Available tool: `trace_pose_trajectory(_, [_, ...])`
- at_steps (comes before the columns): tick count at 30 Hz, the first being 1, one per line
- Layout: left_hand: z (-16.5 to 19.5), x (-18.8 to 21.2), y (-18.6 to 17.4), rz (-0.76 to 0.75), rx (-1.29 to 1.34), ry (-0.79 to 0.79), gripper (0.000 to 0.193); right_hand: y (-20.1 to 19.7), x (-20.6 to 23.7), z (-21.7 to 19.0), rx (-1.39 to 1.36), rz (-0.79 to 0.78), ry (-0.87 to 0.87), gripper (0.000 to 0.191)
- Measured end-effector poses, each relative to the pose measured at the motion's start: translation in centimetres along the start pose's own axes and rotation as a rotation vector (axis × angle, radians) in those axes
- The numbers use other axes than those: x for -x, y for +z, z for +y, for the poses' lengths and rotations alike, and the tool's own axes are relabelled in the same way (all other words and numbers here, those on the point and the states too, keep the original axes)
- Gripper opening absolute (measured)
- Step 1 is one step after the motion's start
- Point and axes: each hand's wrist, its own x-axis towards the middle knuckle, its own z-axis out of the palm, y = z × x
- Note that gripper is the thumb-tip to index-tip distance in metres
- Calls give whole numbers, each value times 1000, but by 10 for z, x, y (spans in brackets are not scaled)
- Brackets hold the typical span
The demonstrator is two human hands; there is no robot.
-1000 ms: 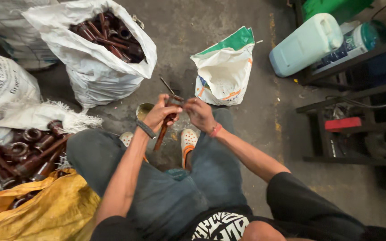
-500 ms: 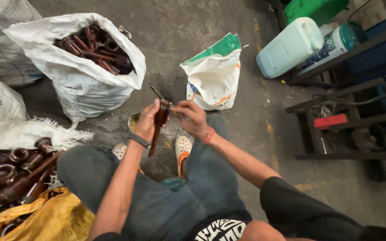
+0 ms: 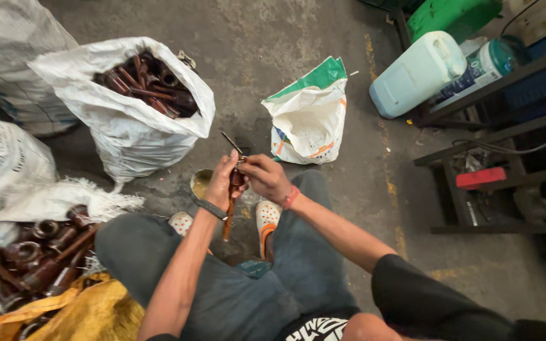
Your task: The person sits on the floor and repeatedly picks up metal parts from a sack, dips a tool into a small container of liquid, and applies it to the parts. They then place the treated parts into a yellow sack. The process is repeated for multiple items.
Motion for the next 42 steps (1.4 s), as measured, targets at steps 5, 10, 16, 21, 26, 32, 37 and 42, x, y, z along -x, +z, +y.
trace_pose_trajectory(5, [0,0,-3,-115,175,-83,37,-8,-8,0,-4,-39,4,31])
trace_pose_trajectory(10, [-13,-12,-14,24,234,-105,40,-13,-8,1,-11,-40,25,29])
trace_pose_trajectory(16, [-20,-9,-16,-18,202,-77,53,-7,0,14,3,-104,-80,34])
trace_pose_trajectory(21, [-2,-3,-17,23,128,-54,55,19,30,31,-308,33,675,15])
trace_pose_trajectory(26, [-21,-16,-11,476,-727,524,58,53,46,39,-1300,247,1272,7])
trace_pose_trajectory(32, [-32,-41,-39,690,-1049,493,54,38,27,11,-1261,207,1207,17])
trace_pose_trajectory(37, [-39,-61,-51,517,-136,-88,53,29,27,53,-1124,184,1194,18])
trace_pose_trajectory(42, [-29,-83,-72,432,134,153,21,49,65,146,-658,147,1098,16])
